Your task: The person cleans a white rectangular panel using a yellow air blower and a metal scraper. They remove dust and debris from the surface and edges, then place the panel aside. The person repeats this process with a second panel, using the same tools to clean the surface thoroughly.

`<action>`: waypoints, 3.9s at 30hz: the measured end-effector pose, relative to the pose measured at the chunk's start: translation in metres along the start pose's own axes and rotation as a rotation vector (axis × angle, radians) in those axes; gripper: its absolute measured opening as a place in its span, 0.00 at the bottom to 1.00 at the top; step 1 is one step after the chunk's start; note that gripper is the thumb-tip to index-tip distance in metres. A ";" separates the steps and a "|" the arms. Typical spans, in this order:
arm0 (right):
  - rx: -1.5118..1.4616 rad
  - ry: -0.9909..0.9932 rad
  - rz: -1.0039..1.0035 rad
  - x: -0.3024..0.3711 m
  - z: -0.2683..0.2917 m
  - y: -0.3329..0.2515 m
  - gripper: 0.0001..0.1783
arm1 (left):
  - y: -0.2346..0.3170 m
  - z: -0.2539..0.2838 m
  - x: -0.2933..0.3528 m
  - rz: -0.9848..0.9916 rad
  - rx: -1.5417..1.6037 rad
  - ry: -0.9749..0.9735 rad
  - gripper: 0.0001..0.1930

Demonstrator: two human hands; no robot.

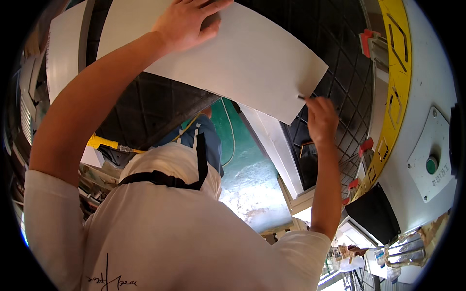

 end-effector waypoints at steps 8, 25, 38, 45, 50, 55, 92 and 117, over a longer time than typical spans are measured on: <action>-0.065 -0.005 -0.246 -0.055 0.004 0.056 0.06 | 0.003 -0.001 0.000 -0.036 -0.011 0.027 0.30; -0.005 0.173 -0.288 -0.028 0.006 0.037 0.10 | 0.003 -0.001 0.005 -0.040 -0.010 0.082 0.29; -0.021 -0.026 -0.136 0.053 -0.022 -0.027 0.10 | 0.001 0.002 0.004 -0.046 -0.026 0.099 0.28; -0.386 0.115 -0.523 0.104 -0.009 -0.047 0.06 | 0.023 0.016 0.008 -0.089 -0.049 0.232 0.22; -0.650 0.432 -0.760 0.006 -0.031 -0.055 0.08 | 0.032 -0.026 0.037 0.107 0.004 0.122 0.31; -0.451 0.549 -0.570 -0.096 -0.025 -0.096 0.09 | 0.072 -0.011 0.094 0.118 0.087 -0.008 0.33; -0.339 0.507 -0.942 -0.018 -0.044 0.086 0.13 | 0.091 -0.030 0.168 0.051 -0.072 -0.123 0.33; -0.099 0.626 -0.820 -0.049 -0.028 0.040 0.05 | 0.092 -0.032 0.170 0.049 0.007 -0.104 0.34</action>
Point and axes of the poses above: each hand's wrist, its own x-axis away from the middle knuckle, its own z-axis out of the back of the hand, y = z × x, the point moved 8 cm from there along -x, towards the middle knuckle, and after that the axes turned 7 degrees about x, right-handed, at the moved point
